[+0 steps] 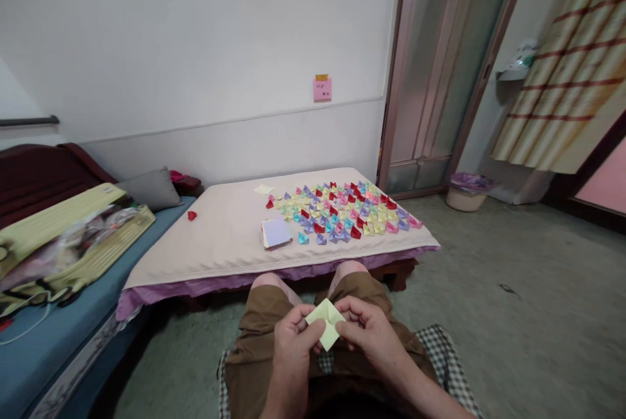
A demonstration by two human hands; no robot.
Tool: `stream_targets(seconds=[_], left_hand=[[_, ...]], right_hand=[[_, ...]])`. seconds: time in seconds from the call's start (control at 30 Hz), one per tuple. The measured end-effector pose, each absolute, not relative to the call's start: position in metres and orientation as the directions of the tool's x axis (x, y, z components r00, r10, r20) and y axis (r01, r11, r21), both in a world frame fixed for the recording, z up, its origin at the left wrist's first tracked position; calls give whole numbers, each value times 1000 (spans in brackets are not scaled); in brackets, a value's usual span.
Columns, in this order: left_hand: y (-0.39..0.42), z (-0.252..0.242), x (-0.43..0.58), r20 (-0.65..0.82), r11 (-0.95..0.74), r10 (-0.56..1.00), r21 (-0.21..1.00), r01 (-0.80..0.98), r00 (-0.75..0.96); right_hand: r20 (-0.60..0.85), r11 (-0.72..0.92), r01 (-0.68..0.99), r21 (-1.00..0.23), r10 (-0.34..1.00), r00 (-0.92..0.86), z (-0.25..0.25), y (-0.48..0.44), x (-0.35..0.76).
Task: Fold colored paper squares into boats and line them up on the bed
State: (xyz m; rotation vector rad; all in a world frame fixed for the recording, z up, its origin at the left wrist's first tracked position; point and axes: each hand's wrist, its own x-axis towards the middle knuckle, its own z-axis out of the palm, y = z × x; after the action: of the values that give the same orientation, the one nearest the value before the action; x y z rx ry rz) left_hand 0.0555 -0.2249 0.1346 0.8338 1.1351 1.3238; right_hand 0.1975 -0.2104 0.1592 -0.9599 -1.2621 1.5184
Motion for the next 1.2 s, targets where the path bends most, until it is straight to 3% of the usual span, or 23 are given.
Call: stream_targets(seconds=[0.13, 0.43, 0.63, 0.83, 1.07, 1.2], left_hand=[[-225, 131, 56, -119, 85, 987, 954, -287, -103], [-231, 141, 59, 18, -28, 992, 997, -78, -127], [-231, 150, 63, -44, 33, 993, 994, -106, -109], [-232, 148, 61, -12, -1, 991, 996, -94, -136], [-237, 148, 54, 137, -144, 989, 970, -197, -50], [-241, 160, 56, 143, -151, 988, 963, -222, -53]], right_hand=[[3, -32, -162, -986, 977, -214, 157, -211, 200], [-13, -45, -138, -989, 975, -222, 155, -210, 198], [-26, -58, -143, -988, 977, -210, 155, -211, 199], [41, 9, -159, -987, 979, -199, 155, -213, 199], [310, 297, -91, -950, 890, -334, 166, -216, 219], [392, 414, -20, -910, 844, -366, 169, -217, 226]])
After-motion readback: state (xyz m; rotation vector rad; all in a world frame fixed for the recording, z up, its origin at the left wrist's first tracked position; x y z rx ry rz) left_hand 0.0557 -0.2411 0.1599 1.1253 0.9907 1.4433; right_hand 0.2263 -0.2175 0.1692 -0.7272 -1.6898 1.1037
